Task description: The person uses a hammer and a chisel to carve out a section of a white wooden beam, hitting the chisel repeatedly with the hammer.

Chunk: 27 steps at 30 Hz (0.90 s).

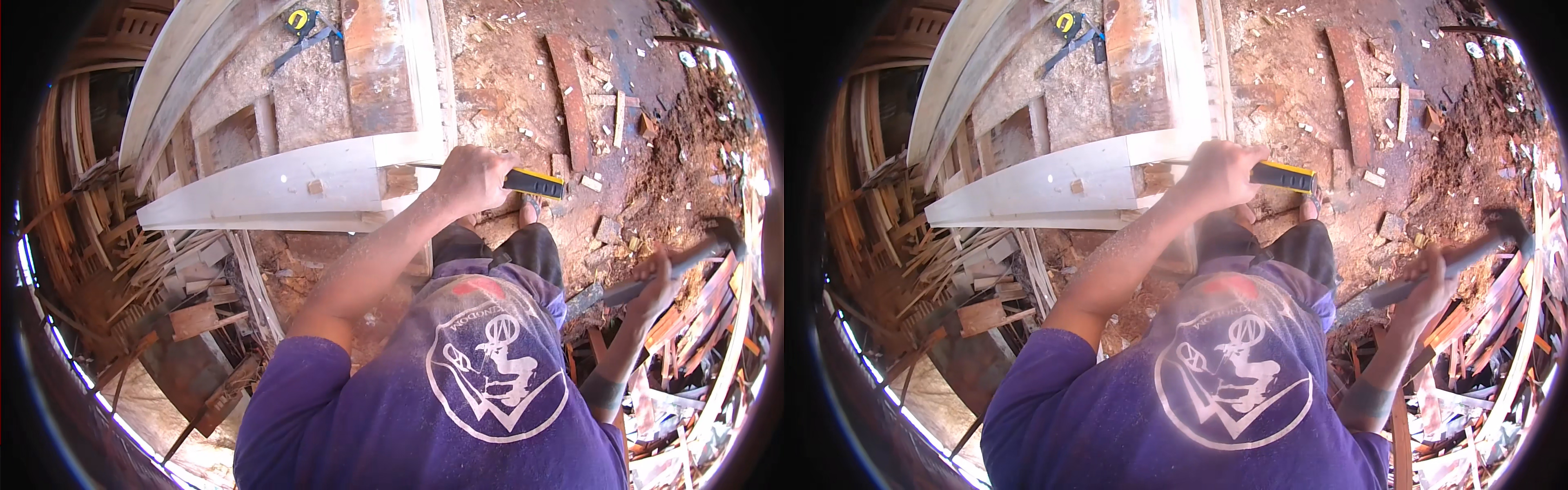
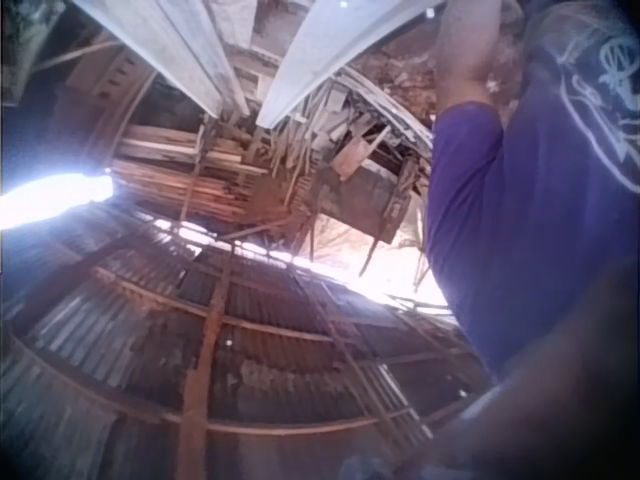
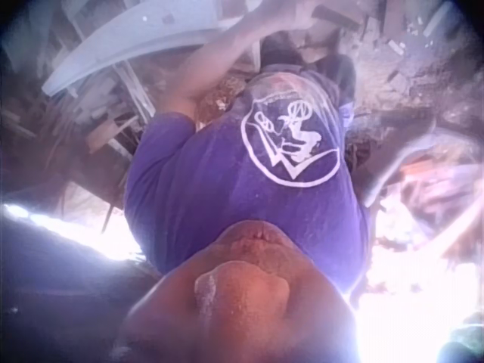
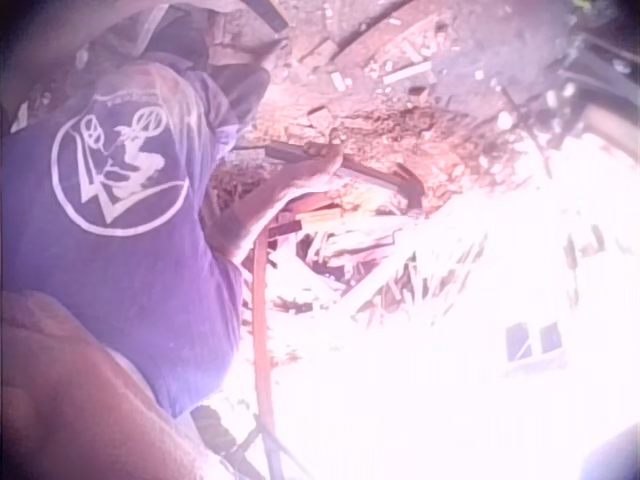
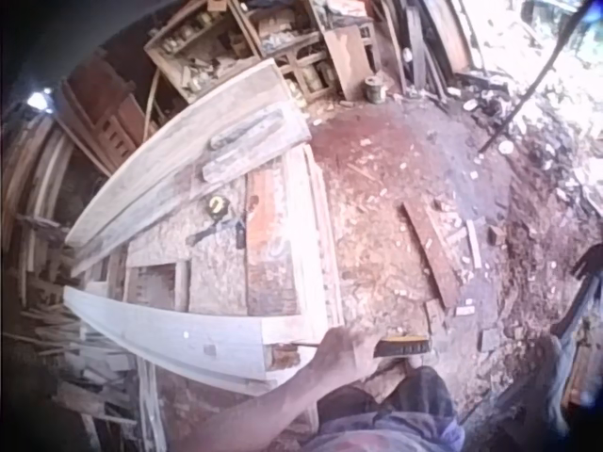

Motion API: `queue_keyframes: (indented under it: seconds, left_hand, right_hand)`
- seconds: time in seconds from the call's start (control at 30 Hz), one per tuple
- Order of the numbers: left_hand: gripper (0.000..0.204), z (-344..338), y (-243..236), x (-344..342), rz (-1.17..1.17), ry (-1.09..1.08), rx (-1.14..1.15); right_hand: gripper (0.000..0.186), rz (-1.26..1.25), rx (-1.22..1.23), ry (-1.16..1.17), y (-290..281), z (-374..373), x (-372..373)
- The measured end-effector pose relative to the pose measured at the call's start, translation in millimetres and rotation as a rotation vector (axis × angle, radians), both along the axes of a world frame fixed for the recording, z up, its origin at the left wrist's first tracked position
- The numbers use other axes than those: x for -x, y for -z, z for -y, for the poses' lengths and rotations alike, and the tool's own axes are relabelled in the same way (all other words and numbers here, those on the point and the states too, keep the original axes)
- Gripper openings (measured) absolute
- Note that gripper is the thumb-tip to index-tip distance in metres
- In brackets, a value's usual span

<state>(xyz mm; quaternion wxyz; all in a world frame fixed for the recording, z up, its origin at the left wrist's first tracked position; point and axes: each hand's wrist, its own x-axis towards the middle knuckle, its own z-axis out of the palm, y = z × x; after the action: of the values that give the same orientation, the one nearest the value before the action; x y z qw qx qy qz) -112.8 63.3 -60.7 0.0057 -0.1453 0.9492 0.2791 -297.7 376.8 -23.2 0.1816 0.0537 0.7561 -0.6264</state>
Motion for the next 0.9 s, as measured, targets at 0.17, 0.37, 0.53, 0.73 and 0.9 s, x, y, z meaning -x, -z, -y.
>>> queue_keyframes:
  seconds: [0.17,0.37,0.53,0.73,0.9]
  left_hand:
    - [0.031,6,-9,5,-0.044,-0.004,-0.07]
    - [0.021,11,-4,5,-0.021,-0.082,-0.051]
    - [0.02,12,-3,9,0.005,-0.065,-0.068]
    - [0.022,12,9,12,0.056,-0.064,-0.036]
    - [0.022,14,5,10,0.113,-0.1,-0.087]
  right_hand:
    - [0.017,-0.11,-0.185,-0.242,21,39,-97]
    - [0.012,0.09,-0.444,-0.24,-7,46,-49]
    - [0.014,-0.14,-0.099,-0.074,-1,46,-49]
    - [0.021,0.077,-0.435,-0.524,9,53,-54]
    - [0.013,0.062,-0.112,-0.021,16,19,-20]
